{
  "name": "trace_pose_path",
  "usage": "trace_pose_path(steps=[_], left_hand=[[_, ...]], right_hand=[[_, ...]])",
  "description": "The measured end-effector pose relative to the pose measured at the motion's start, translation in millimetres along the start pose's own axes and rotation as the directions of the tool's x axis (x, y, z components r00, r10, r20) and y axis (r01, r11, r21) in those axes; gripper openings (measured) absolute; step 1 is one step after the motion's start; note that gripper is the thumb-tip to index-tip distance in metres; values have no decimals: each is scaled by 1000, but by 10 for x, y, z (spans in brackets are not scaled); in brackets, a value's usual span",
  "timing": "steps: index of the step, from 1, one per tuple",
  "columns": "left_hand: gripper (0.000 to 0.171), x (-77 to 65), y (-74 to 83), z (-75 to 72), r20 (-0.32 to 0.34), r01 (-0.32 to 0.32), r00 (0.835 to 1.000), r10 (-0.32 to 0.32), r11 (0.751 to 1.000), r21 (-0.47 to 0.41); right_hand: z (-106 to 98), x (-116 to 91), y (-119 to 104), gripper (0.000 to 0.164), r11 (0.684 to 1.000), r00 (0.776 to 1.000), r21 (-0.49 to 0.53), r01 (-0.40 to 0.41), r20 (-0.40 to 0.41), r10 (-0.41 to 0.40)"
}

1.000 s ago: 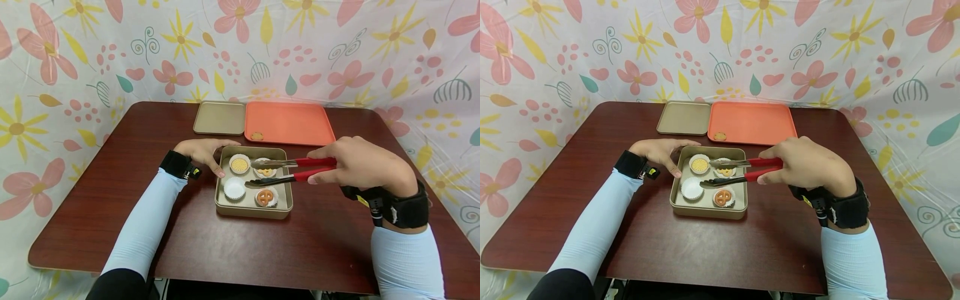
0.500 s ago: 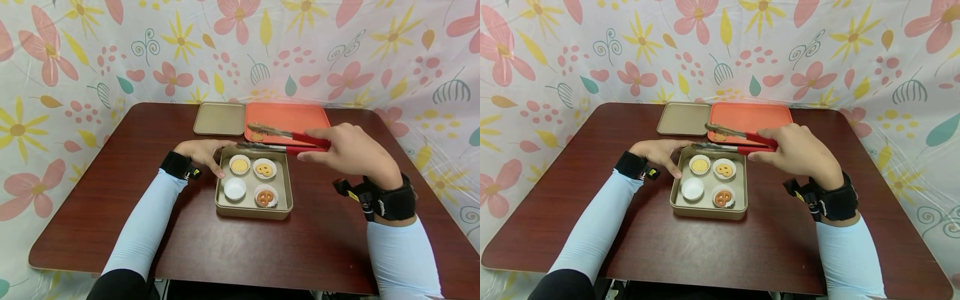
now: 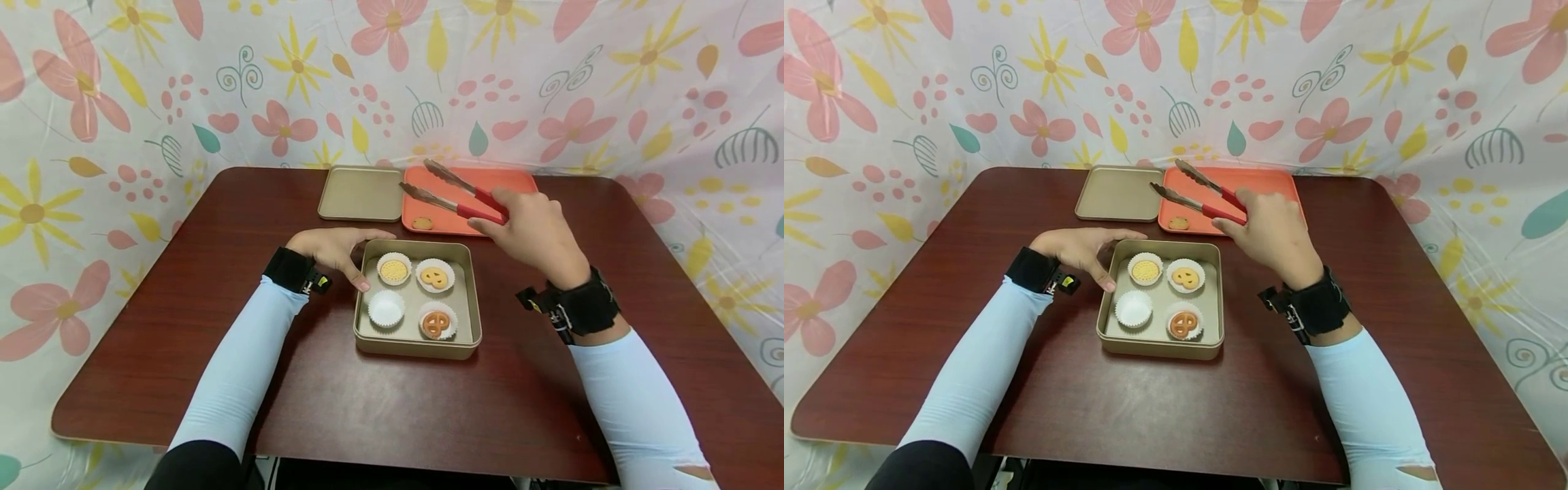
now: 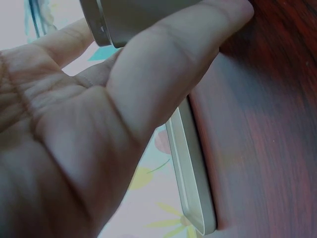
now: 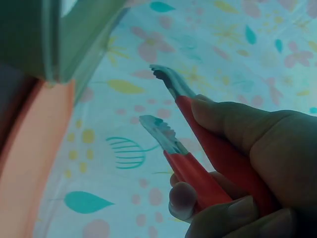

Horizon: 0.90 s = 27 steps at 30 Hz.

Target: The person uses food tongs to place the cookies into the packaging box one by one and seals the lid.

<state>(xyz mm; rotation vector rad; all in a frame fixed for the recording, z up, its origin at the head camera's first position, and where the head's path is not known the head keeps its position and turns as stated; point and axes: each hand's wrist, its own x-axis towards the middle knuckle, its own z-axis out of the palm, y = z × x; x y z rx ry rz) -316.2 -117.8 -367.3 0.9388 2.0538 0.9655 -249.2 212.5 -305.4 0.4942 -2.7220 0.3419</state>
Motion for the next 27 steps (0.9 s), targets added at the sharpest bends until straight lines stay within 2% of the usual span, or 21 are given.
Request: trace_pose_path(steps=[4,16,27], left_hand=[[105,0,-4,-4,-5,4,1000,-4,1000,-17],[108,-6,-22,-4,-5,2,1000,-2,1000,5],[105,-18,-12,-5,-20,19,1000,-18,1000,26]], right_hand=[[92,41,52,39,1000,999,6,-21,43,21],[361,101,162,36,999,983,-18,-42,179,44],[483,134,236,40,996,965,-33,-82,246,87]])
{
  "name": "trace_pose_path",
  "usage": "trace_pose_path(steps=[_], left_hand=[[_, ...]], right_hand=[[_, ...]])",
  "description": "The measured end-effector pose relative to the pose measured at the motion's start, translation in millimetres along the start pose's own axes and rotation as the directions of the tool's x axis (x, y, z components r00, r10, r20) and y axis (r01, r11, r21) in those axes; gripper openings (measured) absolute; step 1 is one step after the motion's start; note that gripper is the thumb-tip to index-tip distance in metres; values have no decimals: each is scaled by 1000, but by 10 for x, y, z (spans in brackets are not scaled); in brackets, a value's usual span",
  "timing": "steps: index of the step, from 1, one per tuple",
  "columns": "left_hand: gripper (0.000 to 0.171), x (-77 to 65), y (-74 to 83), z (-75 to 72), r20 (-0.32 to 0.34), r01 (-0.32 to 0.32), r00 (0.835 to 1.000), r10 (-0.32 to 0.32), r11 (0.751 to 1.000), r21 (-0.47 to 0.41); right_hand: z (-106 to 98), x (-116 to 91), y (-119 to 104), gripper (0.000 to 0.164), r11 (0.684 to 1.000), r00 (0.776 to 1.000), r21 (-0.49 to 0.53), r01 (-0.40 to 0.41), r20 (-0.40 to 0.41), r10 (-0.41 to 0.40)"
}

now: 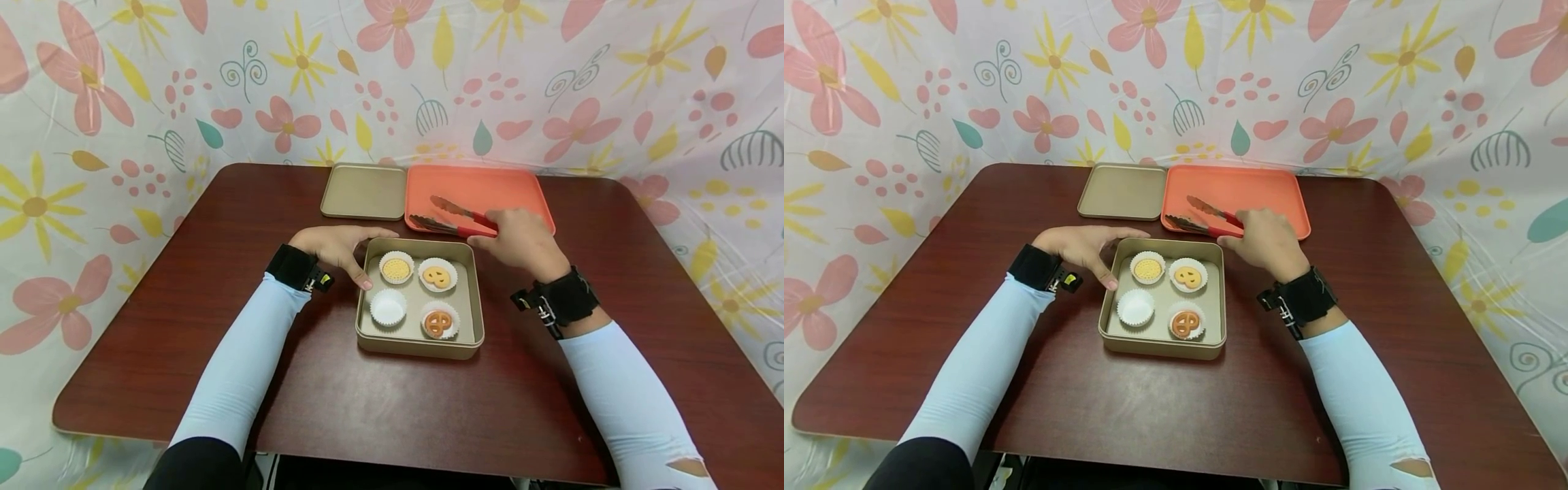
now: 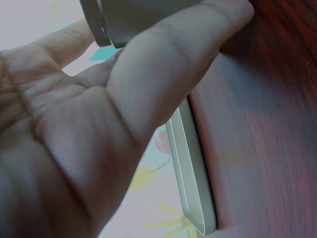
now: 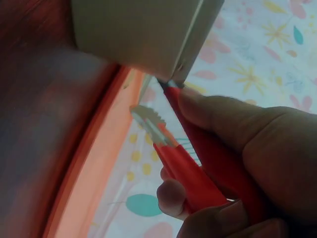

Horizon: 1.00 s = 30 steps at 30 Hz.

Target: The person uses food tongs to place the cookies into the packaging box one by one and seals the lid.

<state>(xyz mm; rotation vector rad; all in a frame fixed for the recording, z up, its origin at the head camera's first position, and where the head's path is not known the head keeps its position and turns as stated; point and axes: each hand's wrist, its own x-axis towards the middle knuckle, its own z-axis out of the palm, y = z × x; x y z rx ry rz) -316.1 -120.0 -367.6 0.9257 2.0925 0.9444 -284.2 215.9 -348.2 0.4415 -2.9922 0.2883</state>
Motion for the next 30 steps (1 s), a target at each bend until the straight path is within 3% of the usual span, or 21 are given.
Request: trace_pose_path(steps=[18,30], left_hand=[[104,6,16,-1,1,10,1000,-10,1000,-6],[103,14,0,-9,9,-9,1000,9,1000,-1]], right_hand=[[62,29,96,36,1000,999,30,-10,-42,12],[50,21,50,41,999,999,25,-34,-2,34]])
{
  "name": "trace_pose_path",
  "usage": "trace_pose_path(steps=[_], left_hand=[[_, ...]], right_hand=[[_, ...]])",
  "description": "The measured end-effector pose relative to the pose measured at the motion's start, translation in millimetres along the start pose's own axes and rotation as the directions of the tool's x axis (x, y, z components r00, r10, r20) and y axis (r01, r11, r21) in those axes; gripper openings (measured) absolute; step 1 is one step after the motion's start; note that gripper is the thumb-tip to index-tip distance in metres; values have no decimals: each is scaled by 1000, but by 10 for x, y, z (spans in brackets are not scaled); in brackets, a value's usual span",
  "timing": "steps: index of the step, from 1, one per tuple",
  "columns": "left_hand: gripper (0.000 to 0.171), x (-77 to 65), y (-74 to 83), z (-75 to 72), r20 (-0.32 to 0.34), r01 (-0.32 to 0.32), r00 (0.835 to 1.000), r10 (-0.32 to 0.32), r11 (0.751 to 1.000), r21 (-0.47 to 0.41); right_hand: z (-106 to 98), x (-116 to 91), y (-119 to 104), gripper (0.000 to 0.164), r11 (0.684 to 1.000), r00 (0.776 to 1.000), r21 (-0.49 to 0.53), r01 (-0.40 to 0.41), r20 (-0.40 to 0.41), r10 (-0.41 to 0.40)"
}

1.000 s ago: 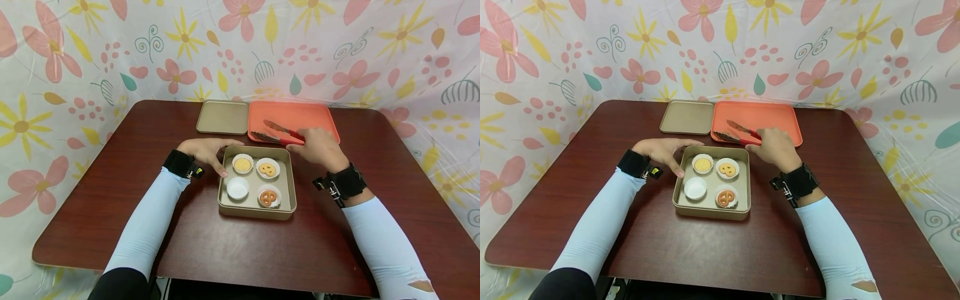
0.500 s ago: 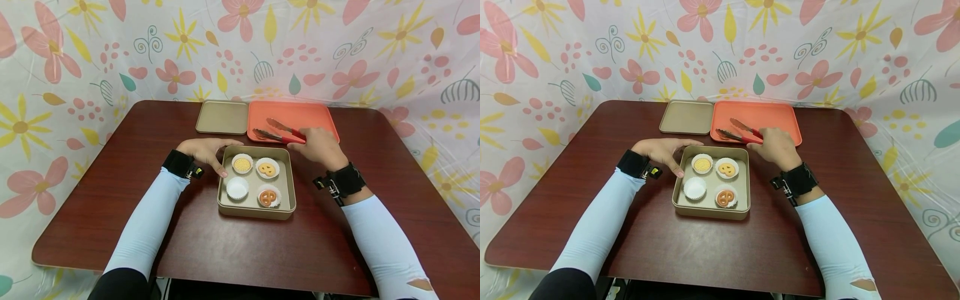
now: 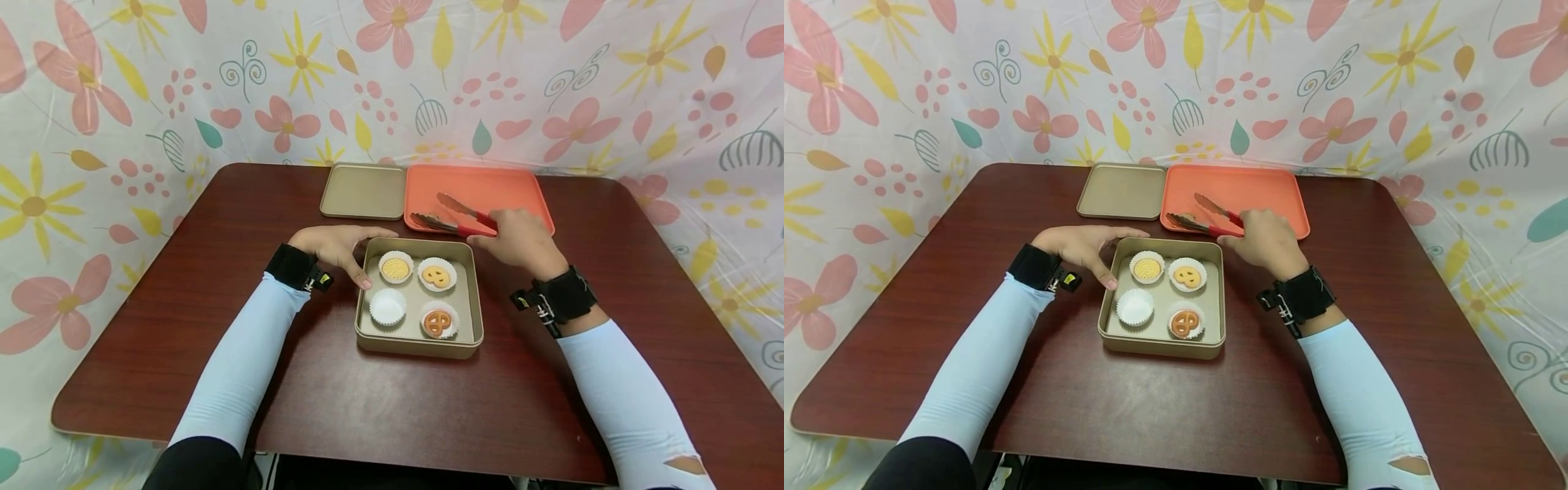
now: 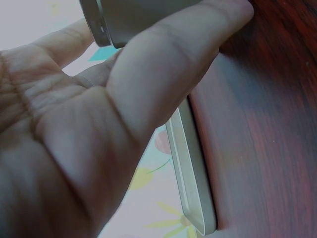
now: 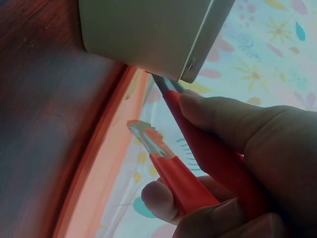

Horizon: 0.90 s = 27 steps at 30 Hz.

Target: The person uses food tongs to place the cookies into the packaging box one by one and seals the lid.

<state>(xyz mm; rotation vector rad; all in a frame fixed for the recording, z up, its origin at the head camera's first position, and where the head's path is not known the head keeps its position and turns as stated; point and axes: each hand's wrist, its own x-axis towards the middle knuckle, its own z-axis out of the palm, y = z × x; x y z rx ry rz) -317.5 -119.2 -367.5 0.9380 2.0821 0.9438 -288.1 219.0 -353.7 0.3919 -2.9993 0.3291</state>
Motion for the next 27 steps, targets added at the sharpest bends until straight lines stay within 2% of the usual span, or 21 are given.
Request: trace_pose_path(steps=[6,12,27], left_hand=[[104,-4,13,3,12,4,1000,-4,1000,-14],[106,-8,20,3,7,-3,1000,3,1000,19],[105,-3,15,4,1,-7,1000,7,1000,24]], right_hand=[[22,6,29,42,1000,999,-7,-11,51,11],[14,8,41,41,1000,994,10,-25,108,24],[50,25,111,45,1000,991,2,-13,136,13]])
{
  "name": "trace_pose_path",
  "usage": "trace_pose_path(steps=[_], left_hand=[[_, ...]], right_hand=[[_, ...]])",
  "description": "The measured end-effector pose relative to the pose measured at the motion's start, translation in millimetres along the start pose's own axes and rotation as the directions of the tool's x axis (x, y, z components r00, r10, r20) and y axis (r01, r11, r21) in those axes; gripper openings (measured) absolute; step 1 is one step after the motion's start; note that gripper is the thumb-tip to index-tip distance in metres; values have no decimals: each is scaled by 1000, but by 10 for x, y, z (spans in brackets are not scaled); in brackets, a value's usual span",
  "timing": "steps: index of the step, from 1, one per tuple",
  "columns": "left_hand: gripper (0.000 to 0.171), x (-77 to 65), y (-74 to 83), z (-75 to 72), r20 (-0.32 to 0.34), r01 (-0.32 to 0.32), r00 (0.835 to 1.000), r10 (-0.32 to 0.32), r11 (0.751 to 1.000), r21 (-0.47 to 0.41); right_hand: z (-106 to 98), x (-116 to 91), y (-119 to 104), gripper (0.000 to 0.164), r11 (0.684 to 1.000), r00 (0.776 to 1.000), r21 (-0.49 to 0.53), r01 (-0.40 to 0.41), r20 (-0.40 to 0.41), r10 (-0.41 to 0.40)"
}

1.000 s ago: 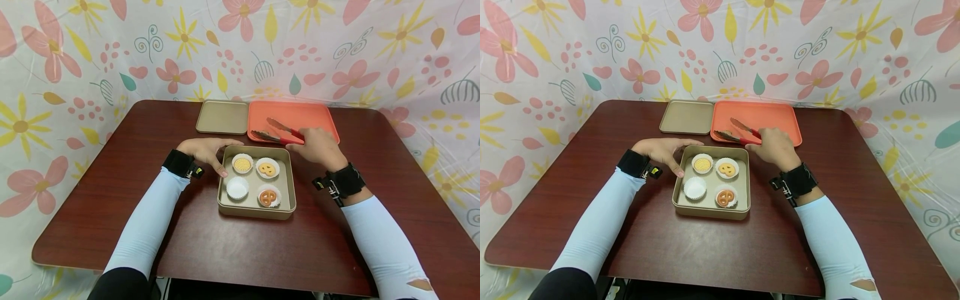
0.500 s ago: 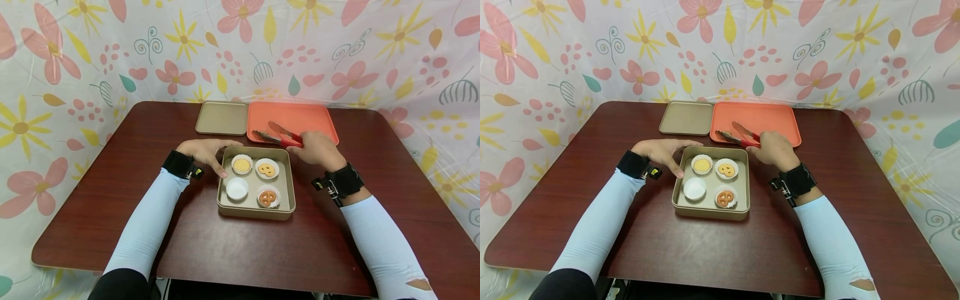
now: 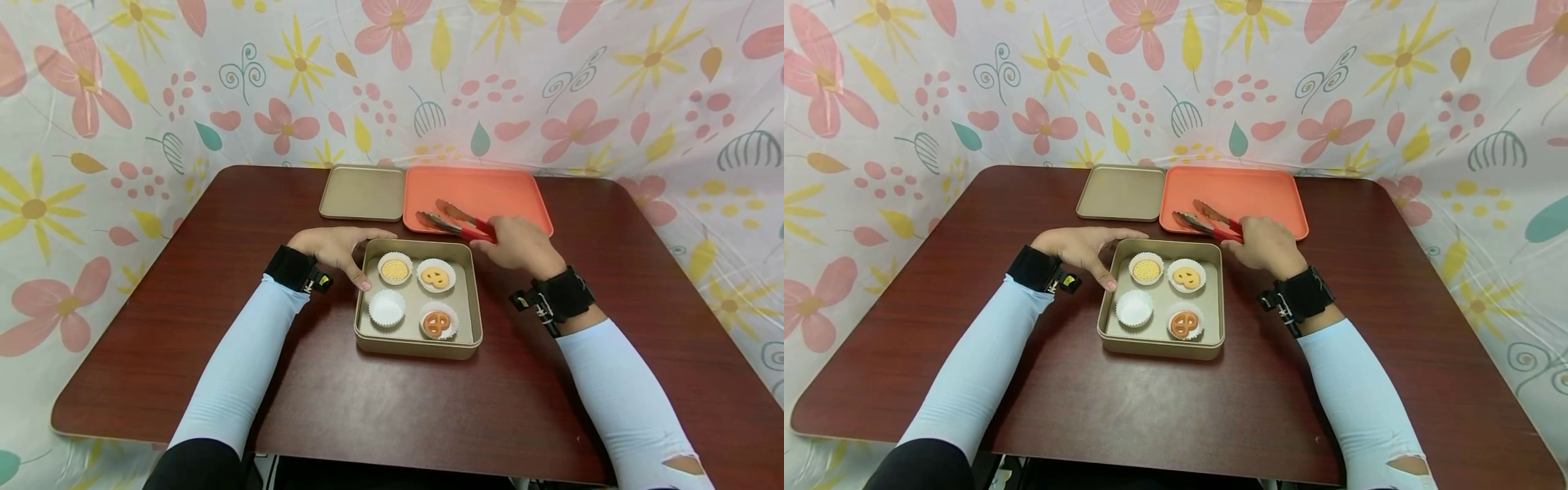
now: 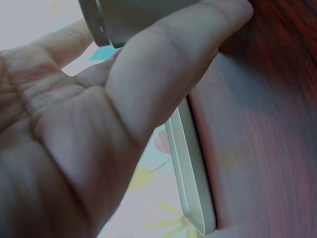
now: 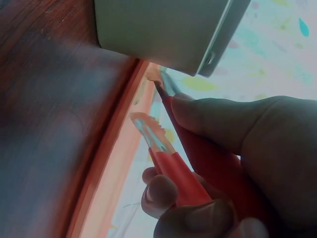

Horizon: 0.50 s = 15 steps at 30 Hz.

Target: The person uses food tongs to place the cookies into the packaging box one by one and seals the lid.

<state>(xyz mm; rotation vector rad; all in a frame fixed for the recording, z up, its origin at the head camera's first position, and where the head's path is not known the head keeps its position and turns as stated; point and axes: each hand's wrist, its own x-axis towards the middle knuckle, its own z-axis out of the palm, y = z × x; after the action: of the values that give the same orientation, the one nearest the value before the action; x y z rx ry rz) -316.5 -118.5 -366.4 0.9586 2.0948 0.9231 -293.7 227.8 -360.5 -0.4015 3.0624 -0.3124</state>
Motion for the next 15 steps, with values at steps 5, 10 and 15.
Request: trace_pose_path(steps=[5,10,15], left_hand=[[106,-7,9,1,-9,1,1000,-1,1000,14],[108,-7,7,3,-7,3,1000,-2,1000,13],[108,-3,9,8,-4,4,1000,-4,1000,9]], right_hand=[[23,5,-8,41,1000,1000,-2,-3,8,3],[32,12,-41,40,1000,1000,-15,3,19,-3],[34,5,-39,42,1000,999,-19,-4,36,5]])
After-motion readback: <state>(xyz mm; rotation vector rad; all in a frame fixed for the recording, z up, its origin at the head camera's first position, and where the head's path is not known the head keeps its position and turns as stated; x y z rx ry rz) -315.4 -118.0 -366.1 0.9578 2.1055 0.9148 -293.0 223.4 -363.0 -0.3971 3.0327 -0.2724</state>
